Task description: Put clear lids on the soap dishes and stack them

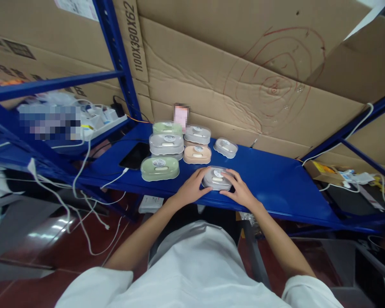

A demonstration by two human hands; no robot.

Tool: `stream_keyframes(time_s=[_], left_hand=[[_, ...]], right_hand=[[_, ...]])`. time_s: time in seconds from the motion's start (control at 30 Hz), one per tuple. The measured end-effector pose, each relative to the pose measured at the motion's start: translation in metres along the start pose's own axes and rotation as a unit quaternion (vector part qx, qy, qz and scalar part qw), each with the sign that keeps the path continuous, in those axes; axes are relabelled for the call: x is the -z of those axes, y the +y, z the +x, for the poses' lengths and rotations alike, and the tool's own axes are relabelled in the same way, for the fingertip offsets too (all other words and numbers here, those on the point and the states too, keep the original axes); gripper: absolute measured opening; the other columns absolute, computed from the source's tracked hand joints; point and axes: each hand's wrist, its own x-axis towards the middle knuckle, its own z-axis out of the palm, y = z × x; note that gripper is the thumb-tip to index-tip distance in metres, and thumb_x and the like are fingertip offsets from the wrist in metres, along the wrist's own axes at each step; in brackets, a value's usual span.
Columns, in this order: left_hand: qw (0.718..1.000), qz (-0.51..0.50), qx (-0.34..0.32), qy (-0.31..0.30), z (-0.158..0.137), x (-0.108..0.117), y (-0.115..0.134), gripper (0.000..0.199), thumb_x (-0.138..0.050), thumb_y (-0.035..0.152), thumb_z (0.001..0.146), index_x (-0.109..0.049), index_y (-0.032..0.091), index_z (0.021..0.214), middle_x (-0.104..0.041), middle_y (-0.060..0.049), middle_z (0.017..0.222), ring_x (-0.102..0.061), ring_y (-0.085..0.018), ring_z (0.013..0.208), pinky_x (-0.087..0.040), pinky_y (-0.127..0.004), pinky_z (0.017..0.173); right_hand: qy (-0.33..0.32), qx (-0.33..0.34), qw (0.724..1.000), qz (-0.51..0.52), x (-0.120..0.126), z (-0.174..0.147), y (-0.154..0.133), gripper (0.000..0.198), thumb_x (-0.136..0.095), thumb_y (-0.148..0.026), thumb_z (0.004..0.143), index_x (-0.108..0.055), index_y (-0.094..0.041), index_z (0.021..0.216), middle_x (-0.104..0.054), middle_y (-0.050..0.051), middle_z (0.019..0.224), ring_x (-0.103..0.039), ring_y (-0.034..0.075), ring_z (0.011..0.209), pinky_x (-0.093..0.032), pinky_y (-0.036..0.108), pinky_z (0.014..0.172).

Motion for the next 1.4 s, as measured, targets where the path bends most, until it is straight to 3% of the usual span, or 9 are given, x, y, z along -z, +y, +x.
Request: stream_keyframes(time_s=[0.1, 0.37, 0.53, 0.67, 0.87, 1.13, 1.3, 1.4], left_hand=[[1.0, 0.004, -0.005, 0.006, 0.0, 0.0, 0.002, 0.077, -0.07, 0.033, 0.097, -0.031, 0.027, 0.164, -0.044, -0.014, 0.165, -0.044, -0.031, 0.154, -0.038, -0.052, 0.128], [1.0, 0.013, 0.017, 0.006, -0.001, 0.002, 0.008, 0.075, -0.066, 0.031, 0.099, -0.031, 0.029, 0.165, -0.045, -0.012, 0.164, -0.046, -0.03, 0.154, -0.04, -0.051, 0.128], [1.0, 0.023, 0.014, -0.001, -0.002, 0.001, 0.006, 0.074, -0.065, 0.034, 0.1, -0.031, 0.031, 0.166, -0.049, -0.011, 0.161, -0.048, -0.03, 0.152, -0.042, -0.053, 0.127], [0.999, 0.045, 0.016, -0.009, -0.002, 0.002, 0.007, 0.069, -0.063, 0.033, 0.101, -0.035, 0.03, 0.164, -0.052, -0.011, 0.159, -0.05, -0.03, 0.15, -0.043, -0.052, 0.126], [0.998, 0.064, 0.012, -0.015, -0.003, 0.002, 0.007, 0.059, -0.061, 0.034, 0.102, -0.044, 0.029, 0.158, -0.054, -0.01, 0.156, -0.052, -0.029, 0.147, -0.045, -0.051, 0.125], [0.996, 0.089, -0.001, -0.023, -0.004, -0.001, 0.005, 0.054, -0.061, 0.033, 0.103, -0.049, 0.029, 0.155, -0.057, -0.009, 0.152, -0.054, -0.028, 0.144, -0.046, -0.051, 0.124], [0.994, 0.105, 0.01, -0.024, -0.002, 0.003, 0.011, 0.052, -0.06, 0.032, 0.103, -0.05, 0.028, 0.154, -0.05, -0.011, 0.159, -0.05, -0.029, 0.149, -0.044, -0.051, 0.126], [0.993, 0.119, 0.006, -0.018, -0.002, 0.004, 0.012, 0.052, -0.06, 0.032, 0.103, -0.05, 0.029, 0.154, -0.046, -0.012, 0.162, -0.048, -0.03, 0.151, -0.043, -0.053, 0.127]], right_hand=[[-0.004, -0.026, 1.0, 0.011, 0.001, 0.004, 0.002, 0.071, -0.065, -0.064, 0.098, -0.045, -0.036, 0.16, -0.042, 0.013, 0.163, -0.046, 0.035, 0.153, -0.05, 0.056, 0.12], [0.037, -0.062, 0.997, -0.002, 0.008, 0.017, 0.021, 0.067, -0.062, -0.065, 0.098, -0.048, -0.035, 0.156, -0.043, 0.013, 0.158, -0.047, 0.037, 0.151, -0.047, 0.059, 0.122], [0.109, -0.079, 0.99, -0.035, 0.024, 0.039, 0.056, 0.075, -0.06, -0.072, 0.095, -0.045, -0.033, 0.157, -0.04, 0.014, 0.158, -0.043, 0.039, 0.152, -0.041, 0.06, 0.126], [0.172, -0.097, 0.979, -0.055, 0.034, 0.084, 0.093, 0.086, -0.054, -0.08, 0.094, -0.04, -0.027, 0.161, -0.033, 0.018, 0.163, -0.039, 0.039, 0.154, -0.038, 0.06, 0.127], [0.103, -0.081, 0.991, -0.022, 0.024, 0.143, 0.137, 0.096, -0.047, -0.088, 0.091, -0.042, -0.02, 0.159, -0.024, 0.021, 0.17, -0.028, 0.038, 0.161, -0.028, 0.061, 0.13], [0.124, -0.094, 0.988, 0.015, 0.005, 0.128, 0.146, 0.116, -0.064, -0.087, 0.081, -0.026, -0.019, 0.167, -0.017, 0.023, 0.174, -0.014, 0.036, 0.166, -0.023, 0.061, 0.132], [0.085, -0.073, 0.993, 0.019, 0.011, 0.134, 0.134, 0.099, -0.053, -0.084, 0.091, -0.033, -0.021, 0.165, -0.015, 0.02, 0.177, -0.02, 0.037, 0.165, -0.028, 0.059, 0.13], [0.092, -0.06, 0.994, 0.015, 0.011, 0.14, 0.133, 0.103, -0.052, -0.084, 0.091, -0.026, -0.02, 0.168, -0.008, 0.019, 0.179, -0.012, 0.039, 0.166, -0.026, 0.061, 0.131]])
